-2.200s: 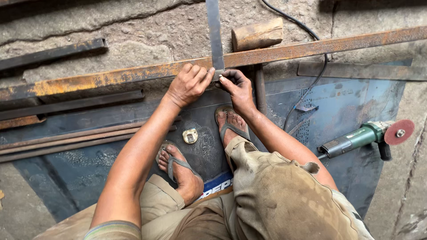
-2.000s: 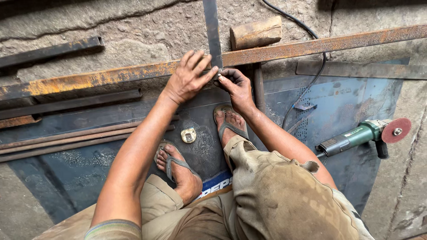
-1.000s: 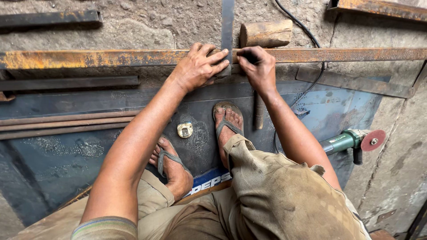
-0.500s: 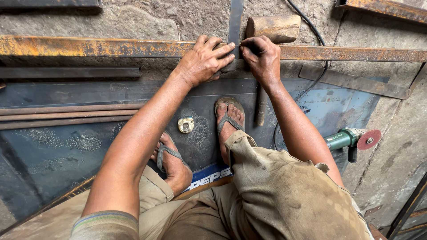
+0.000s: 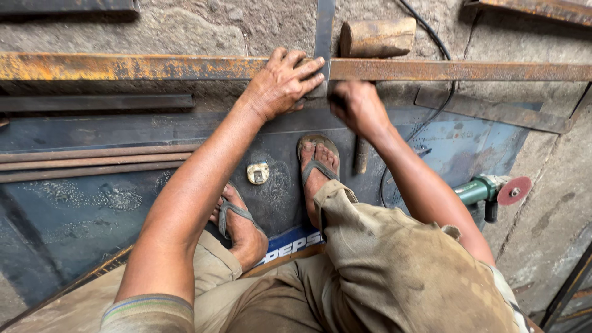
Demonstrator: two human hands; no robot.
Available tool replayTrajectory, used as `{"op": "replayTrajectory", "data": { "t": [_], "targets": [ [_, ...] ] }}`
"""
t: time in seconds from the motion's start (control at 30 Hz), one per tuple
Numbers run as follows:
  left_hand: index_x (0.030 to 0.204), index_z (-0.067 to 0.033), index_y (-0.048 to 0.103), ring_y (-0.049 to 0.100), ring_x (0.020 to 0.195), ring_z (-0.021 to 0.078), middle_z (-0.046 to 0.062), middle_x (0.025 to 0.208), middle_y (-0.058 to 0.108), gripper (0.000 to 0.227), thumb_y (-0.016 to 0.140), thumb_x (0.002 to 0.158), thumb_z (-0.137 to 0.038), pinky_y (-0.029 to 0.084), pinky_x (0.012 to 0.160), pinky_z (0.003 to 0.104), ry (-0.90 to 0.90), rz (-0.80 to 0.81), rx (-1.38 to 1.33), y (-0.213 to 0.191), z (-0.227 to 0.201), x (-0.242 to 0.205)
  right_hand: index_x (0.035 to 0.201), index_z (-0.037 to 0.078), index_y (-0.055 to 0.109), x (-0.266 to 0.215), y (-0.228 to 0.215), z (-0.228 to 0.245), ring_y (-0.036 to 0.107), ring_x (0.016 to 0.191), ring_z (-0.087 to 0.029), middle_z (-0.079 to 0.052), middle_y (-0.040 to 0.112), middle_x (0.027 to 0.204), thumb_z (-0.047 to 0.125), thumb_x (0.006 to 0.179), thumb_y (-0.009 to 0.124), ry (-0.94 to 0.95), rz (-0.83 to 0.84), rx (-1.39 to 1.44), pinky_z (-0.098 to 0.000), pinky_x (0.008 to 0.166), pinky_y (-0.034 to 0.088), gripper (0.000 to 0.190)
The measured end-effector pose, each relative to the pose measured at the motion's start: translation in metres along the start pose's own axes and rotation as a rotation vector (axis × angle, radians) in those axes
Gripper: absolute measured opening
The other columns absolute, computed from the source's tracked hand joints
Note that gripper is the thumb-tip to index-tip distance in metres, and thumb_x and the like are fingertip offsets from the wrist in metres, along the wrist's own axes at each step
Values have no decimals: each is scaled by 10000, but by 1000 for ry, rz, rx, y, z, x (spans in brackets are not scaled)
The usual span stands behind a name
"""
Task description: The person measures a long metal bar with a tape measure, marks it, and cuts it with an angle grinder. The person repeats the measuring and cutting process on the same bar to produce multiple pieces.
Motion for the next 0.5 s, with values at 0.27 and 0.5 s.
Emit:
{"op": "replayTrajectory", "data": {
  "t": [0.27, 0.5],
  "targets": [
    [1333, -217, 717, 490, 1322, 263, 2, 1537, 530, 704, 890, 665, -357, 401, 1082, 482, -11, -11, 18, -3, -1, 0, 1040, 35, 742, 26, -32, -17, 737, 908, -263, -135, 737, 997, 86, 937, 802, 108, -304, 183, -379, 831, 594, 130],
    [1317, -207, 726, 495, 1304, 271, 7, 1520, 540, 693, 891, 662, -356, 403, 1071, 490, 0, -8, 12, -3, -2, -1, 1046, 26, 732, 29, -28, -10, 732, 914, -285, -141, 727, 997, 54, 934, 787, 32, -365, 163, -392, 831, 584, 129]
  ]
}}
Point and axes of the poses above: each hand's wrist, its own x-axis towards the middle knuckle, its own y-axis out of the palm, z = x × y, the point moved 6 cm from there along x, towards the middle knuckle
